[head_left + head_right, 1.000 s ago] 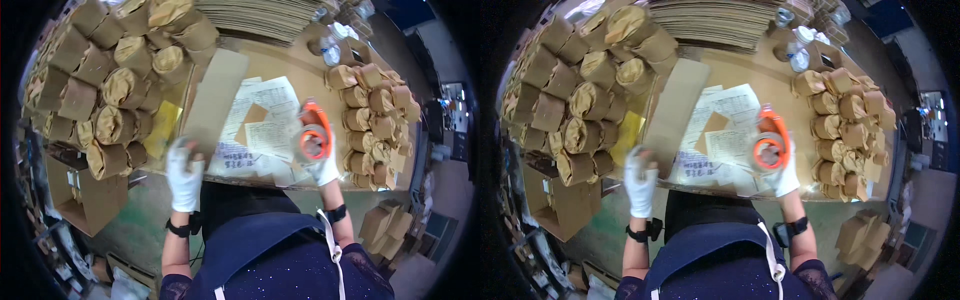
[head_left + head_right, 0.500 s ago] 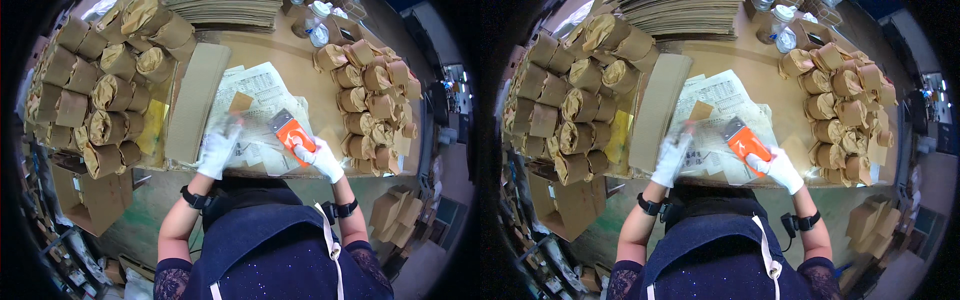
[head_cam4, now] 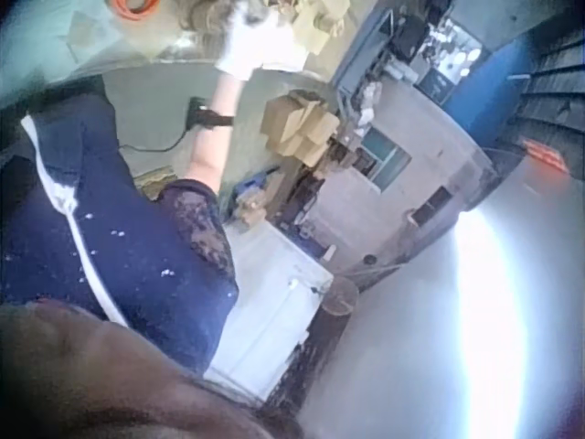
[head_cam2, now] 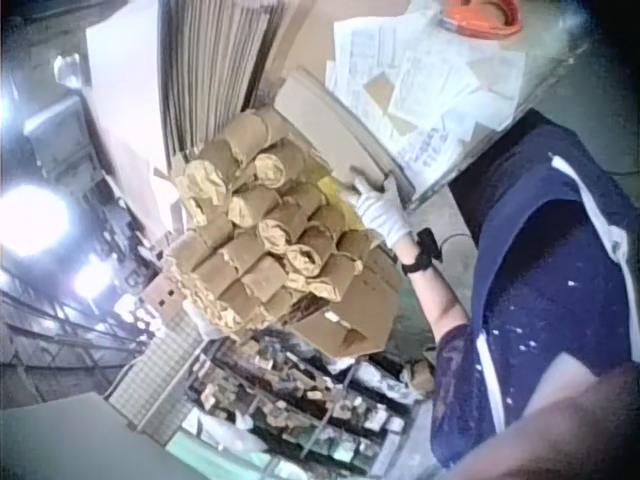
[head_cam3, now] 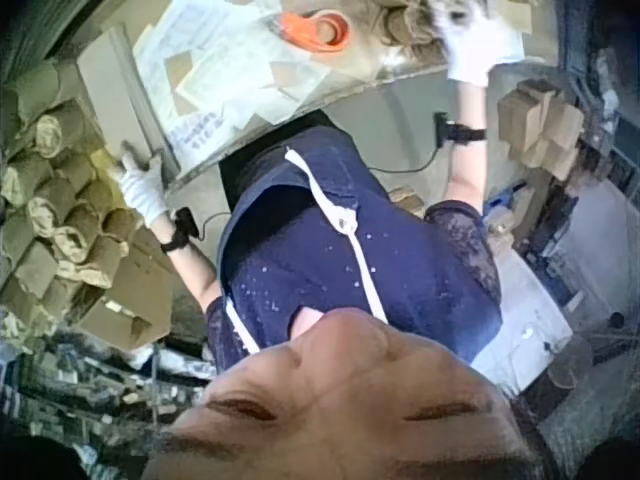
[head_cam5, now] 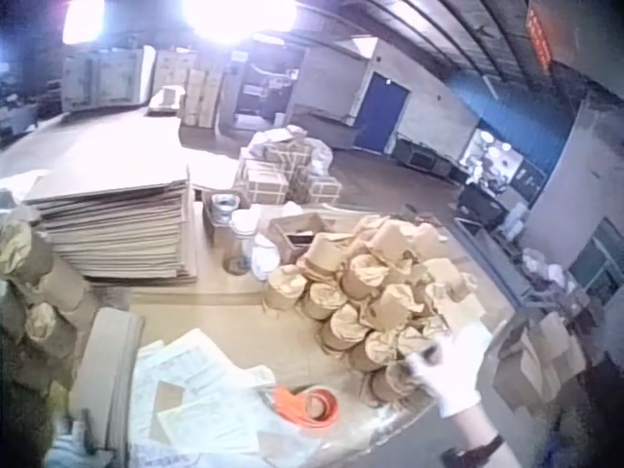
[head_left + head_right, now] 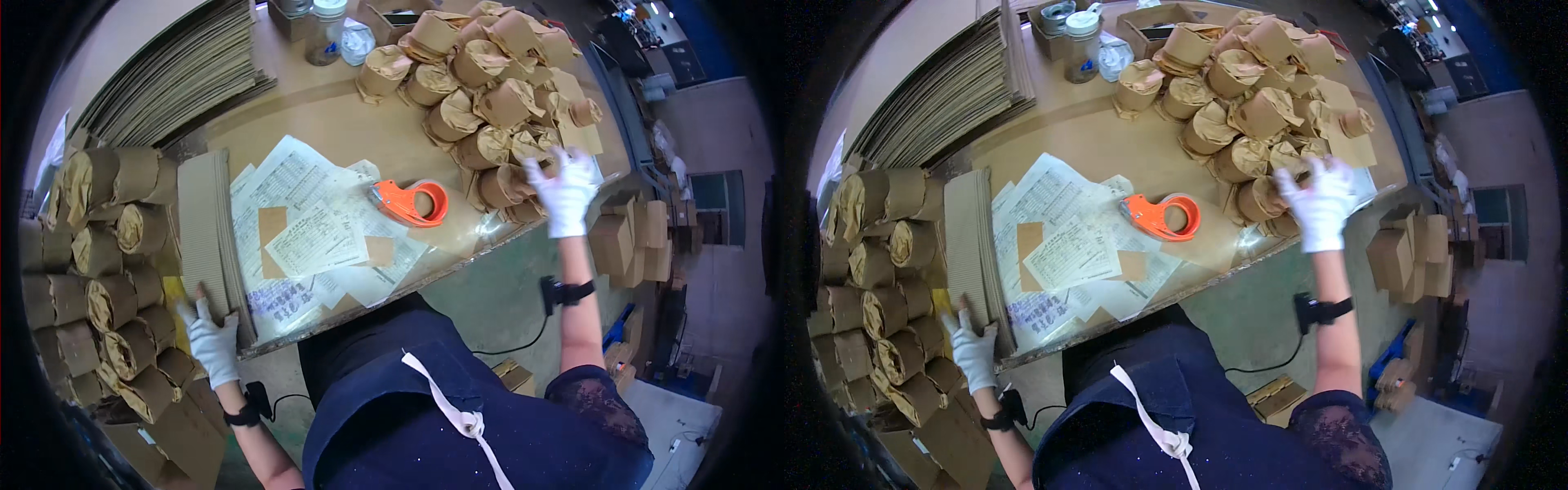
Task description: The person repeatedly picks up small brown paper-wrapped items, places them onto a flat piece of cardboard, folds the cardboard to enclose the item, and seals it with a handheld tape dispenser. The sealed packages are then placed into a pile on the right side of the table.
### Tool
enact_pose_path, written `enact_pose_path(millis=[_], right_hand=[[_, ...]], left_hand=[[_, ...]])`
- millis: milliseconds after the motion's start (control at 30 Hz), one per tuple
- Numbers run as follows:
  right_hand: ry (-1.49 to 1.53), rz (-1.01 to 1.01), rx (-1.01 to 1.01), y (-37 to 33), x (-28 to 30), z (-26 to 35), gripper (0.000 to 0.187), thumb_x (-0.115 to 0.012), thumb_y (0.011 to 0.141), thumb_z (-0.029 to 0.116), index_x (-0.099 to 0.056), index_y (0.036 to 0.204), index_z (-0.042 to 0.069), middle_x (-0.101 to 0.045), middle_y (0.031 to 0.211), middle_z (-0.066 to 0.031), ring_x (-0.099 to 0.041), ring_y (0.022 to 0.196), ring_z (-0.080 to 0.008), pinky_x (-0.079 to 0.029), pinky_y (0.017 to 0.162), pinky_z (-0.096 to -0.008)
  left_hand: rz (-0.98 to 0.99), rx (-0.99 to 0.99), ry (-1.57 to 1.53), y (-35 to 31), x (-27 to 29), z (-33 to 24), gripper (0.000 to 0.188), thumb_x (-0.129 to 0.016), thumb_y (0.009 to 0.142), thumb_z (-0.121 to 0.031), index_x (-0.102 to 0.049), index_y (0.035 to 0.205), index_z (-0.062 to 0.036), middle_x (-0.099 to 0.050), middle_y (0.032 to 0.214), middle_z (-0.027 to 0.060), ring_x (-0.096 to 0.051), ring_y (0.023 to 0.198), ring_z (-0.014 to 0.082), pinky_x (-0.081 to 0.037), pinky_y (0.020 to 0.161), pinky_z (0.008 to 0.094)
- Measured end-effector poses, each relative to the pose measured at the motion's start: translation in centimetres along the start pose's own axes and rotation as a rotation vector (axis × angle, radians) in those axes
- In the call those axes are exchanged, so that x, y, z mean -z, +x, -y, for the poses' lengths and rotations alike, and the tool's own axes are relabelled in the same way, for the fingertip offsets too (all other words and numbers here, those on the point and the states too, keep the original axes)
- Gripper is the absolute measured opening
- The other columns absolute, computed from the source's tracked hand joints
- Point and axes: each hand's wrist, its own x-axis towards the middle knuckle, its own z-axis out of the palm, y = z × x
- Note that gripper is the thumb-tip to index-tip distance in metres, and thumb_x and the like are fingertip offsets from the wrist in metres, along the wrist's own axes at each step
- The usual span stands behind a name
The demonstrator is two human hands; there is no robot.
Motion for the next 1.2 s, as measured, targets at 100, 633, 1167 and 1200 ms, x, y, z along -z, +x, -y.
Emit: enact_pose_path(millis=[100, 633, 1167, 1200], right_hand=[[0.362, 0.410, -0.301, -1.2, -4.0, -9.3, 0.078, -0.091, 0.076, 0.048, -0.068, 0.133, -0.001, -0.073, 0.119, -0.0243, -0.072, 0.105, -0.0336, -0.058, 0.092, -0.0425], [1.404, 0.760, -0.369, -0.1, 7.1, 12.9, 0.068, -0.078, 0.094, 0.033, -0.051, 0.152, 0.009, -0.058, 0.144, -0.0107, -0.054, 0.134, -0.0208, -0.044, 0.114, -0.0367], [1.488, 1.214, -0.107, -2.8, -5.0, 37.9, 0.082, -0.074, 0.094, 0.059, -0.060, 0.140, -0.007, -0.069, 0.130, -0.0216, -0.064, 0.125, -0.0245, -0.047, 0.111, -0.0371], [1.574, 1.354, -0.249, -2.2, -5.2, 38.4, 0.083, -0.077, 0.094, 0.053, -0.056, 0.145, -0.009, -0.066, 0.140, -0.0199, -0.060, 0.131, -0.0211, -0.043, 0.116, -0.0371]], left_hand=[[-0.211, -0.201, 0.014, -0.2, 2.1, -2.8, 0.094, -0.086, 0.072, -0.046, -0.048, 0.157, -0.0320, -0.046, 0.158, 0.0284, -0.074, 0.103, 0.0369, -0.066, 0.076, 0.0391], [-0.049, -0.792, -0.286, -10.6, -5.1, -10.4, 0.048, -0.067, 0.093, -0.012, -0.066, 0.138, -0.0289, -0.060, 0.125, 0.0086, -0.069, 0.077, 0.0253, -0.061, 0.060, 0.0403], [0.120, 0.065, -1.453, 3.2, -3.2, -12.9, 0.043, -0.072, 0.099, -0.024, -0.066, 0.132, 0.0034, -0.073, 0.124, 0.0190, -0.067, 0.122, 0.0292, -0.051, 0.106, 0.0376], [0.038, 0.119, -1.433, 4.3, -4.2, -13.5, 0.045, -0.071, 0.100, -0.024, -0.065, 0.134, 0.0034, -0.074, 0.121, 0.0182, -0.069, 0.118, 0.0268, -0.052, 0.104, 0.0356]])
